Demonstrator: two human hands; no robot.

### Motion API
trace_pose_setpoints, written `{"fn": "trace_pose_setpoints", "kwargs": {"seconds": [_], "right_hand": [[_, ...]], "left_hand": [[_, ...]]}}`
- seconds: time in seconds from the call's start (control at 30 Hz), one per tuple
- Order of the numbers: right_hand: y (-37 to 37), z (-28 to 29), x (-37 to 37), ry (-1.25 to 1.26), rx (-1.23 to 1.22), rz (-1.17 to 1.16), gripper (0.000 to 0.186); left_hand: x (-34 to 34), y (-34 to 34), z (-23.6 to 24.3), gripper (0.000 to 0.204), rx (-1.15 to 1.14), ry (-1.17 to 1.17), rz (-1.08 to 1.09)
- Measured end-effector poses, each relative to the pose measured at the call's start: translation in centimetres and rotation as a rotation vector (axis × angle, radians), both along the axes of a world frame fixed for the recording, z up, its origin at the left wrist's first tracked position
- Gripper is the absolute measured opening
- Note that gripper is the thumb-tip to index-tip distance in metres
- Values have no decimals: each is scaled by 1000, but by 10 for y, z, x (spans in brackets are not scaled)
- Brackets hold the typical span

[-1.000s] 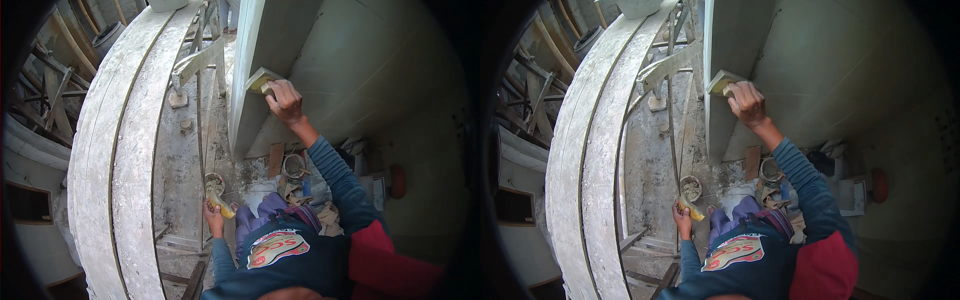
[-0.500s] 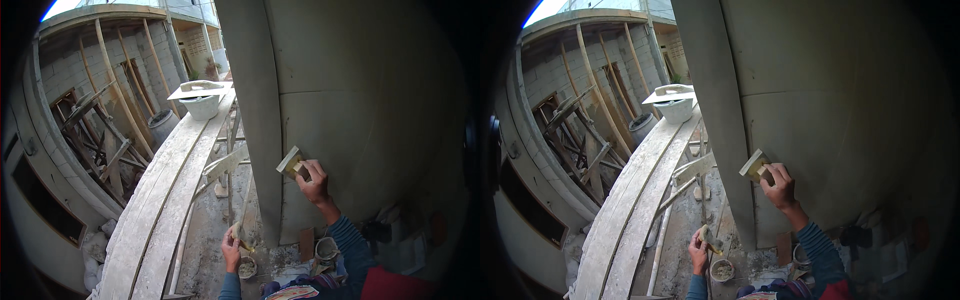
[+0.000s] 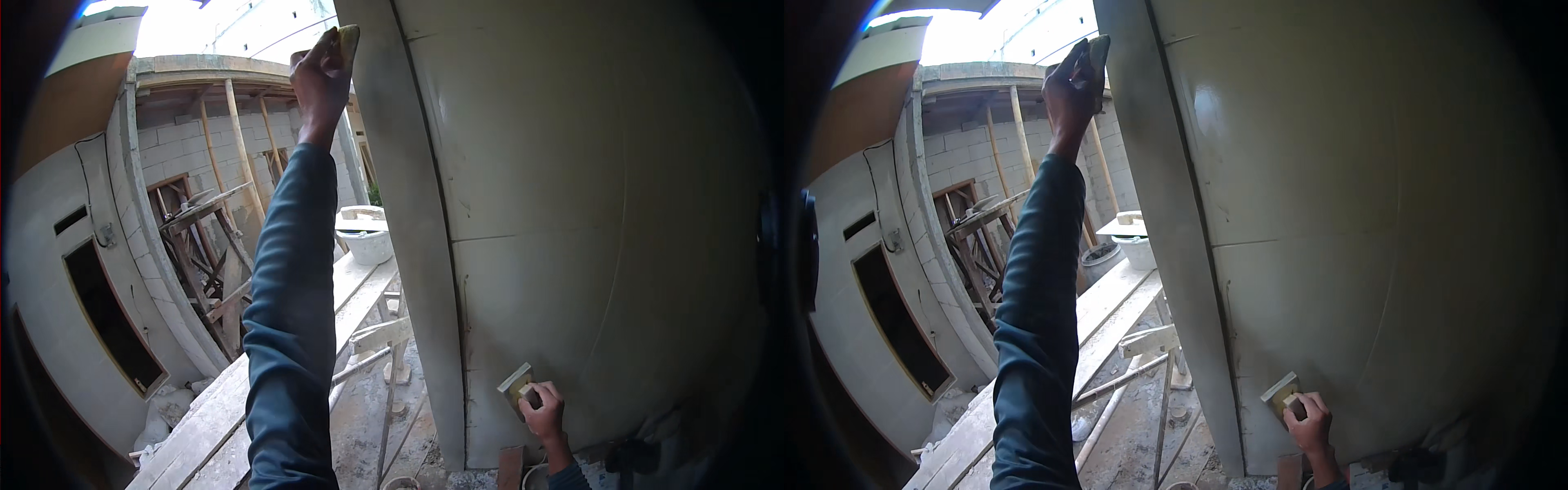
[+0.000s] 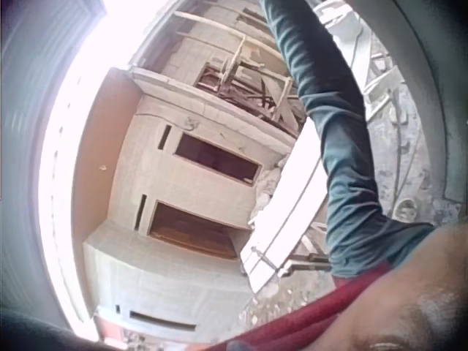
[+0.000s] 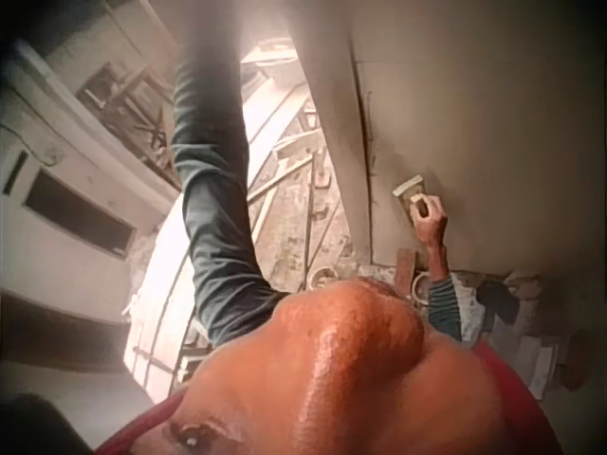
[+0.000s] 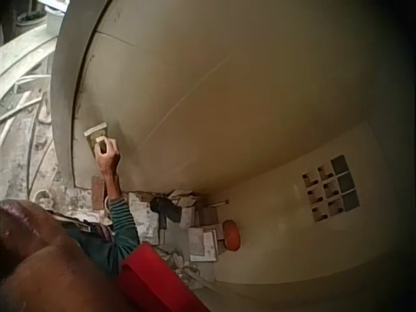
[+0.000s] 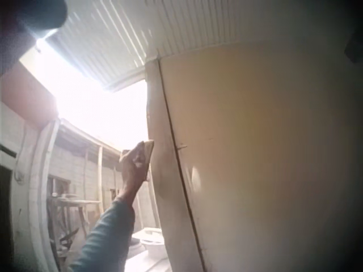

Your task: The person applies plaster to a wall corner using a float and wipes the surface with a sponge.

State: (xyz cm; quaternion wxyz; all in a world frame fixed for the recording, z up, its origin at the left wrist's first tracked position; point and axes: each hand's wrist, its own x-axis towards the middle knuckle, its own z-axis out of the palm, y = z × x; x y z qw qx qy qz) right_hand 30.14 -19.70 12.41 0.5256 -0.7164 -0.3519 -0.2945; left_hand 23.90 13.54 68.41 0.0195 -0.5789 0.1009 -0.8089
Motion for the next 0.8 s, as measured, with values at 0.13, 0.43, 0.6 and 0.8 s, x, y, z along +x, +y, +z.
{"fn": "trace_pose_setpoints", "kwargs": {"seconds": [0.13,0.43,0.6,0.8], "right_hand": [[-14,-33,0,175,4,-22,29],[1,13,20,164,3,42,30],[39,176,45,-308,6,115,29],[144,437,17,-852,-13,-62,27]], "left_hand": [[27,9,69,30,67,-13,144],[42,-4,-68,19,-31,207,52],[38,-14,-274,25,-76,418,-18],[-22,-41,-551,13,-473,830,-283]]}}
